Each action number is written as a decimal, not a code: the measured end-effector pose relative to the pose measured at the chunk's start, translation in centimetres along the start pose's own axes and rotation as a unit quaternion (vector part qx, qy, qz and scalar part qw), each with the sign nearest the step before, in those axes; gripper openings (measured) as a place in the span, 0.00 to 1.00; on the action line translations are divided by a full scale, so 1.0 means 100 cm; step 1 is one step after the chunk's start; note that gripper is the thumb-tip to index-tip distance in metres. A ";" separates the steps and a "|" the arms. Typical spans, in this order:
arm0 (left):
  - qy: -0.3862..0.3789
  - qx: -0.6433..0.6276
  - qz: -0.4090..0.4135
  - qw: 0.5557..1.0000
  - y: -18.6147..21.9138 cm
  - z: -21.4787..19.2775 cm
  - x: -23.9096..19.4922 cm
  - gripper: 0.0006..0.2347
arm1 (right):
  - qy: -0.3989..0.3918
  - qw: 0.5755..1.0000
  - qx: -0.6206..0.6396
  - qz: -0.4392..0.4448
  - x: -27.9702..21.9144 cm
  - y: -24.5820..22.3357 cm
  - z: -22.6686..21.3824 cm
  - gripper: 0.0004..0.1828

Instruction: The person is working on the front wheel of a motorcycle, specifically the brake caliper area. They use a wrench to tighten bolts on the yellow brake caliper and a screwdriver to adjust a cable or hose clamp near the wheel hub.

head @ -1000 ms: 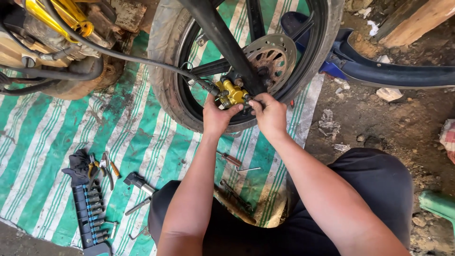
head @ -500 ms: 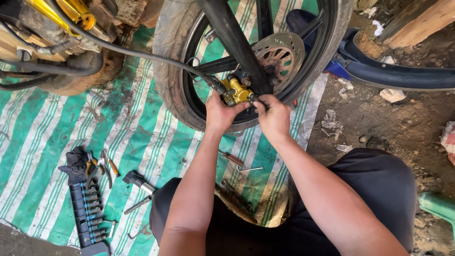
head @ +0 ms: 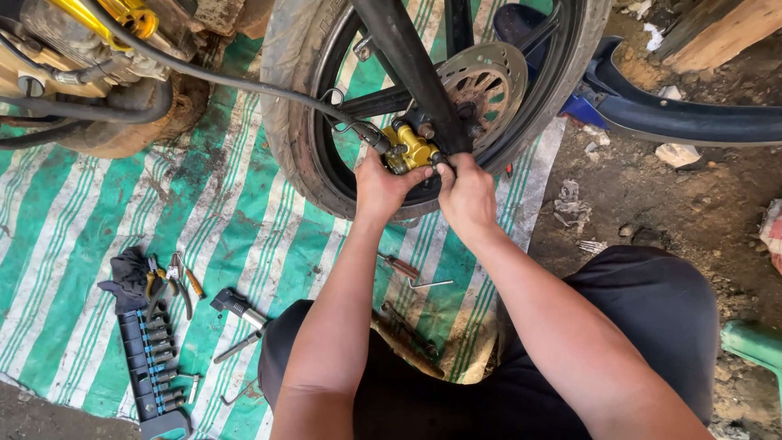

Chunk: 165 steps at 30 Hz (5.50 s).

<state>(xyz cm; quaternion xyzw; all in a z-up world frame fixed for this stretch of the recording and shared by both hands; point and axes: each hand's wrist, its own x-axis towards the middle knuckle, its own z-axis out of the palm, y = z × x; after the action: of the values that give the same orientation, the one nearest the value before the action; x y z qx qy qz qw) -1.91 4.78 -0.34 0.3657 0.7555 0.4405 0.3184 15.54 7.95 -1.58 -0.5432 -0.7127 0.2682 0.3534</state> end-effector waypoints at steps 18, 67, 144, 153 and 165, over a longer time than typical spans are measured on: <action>-0.018 0.017 -0.002 1.000 -0.001 -0.004 0.003 0.37 | 0.024 0.970 -0.206 -0.128 0.008 0.034 0.027 0.18; -0.045 0.097 0.072 0.992 0.039 -0.100 -0.069 0.37 | -0.060 0.974 -0.209 -0.060 0.007 -0.009 -0.010 0.13; 0.036 -0.084 0.088 0.992 0.104 -0.079 -0.215 0.16 | -0.490 0.721 0.485 0.061 -0.052 -0.065 -0.152 0.35; -0.039 0.120 0.043 0.991 0.104 -0.087 -0.188 0.26 | -0.190 0.978 -0.074 -0.036 0.013 -0.049 -0.110 0.41; -0.090 0.187 0.059 0.976 0.071 -0.097 -0.130 0.23 | -0.177 0.976 -0.113 -0.058 0.020 -0.062 -0.104 0.37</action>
<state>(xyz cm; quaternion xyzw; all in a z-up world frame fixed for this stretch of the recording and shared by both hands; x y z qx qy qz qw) -0.93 -7.80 12.12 0.5008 0.7701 0.2744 0.2844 19.86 8.19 9.88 -0.4816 -0.8197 0.2572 0.1734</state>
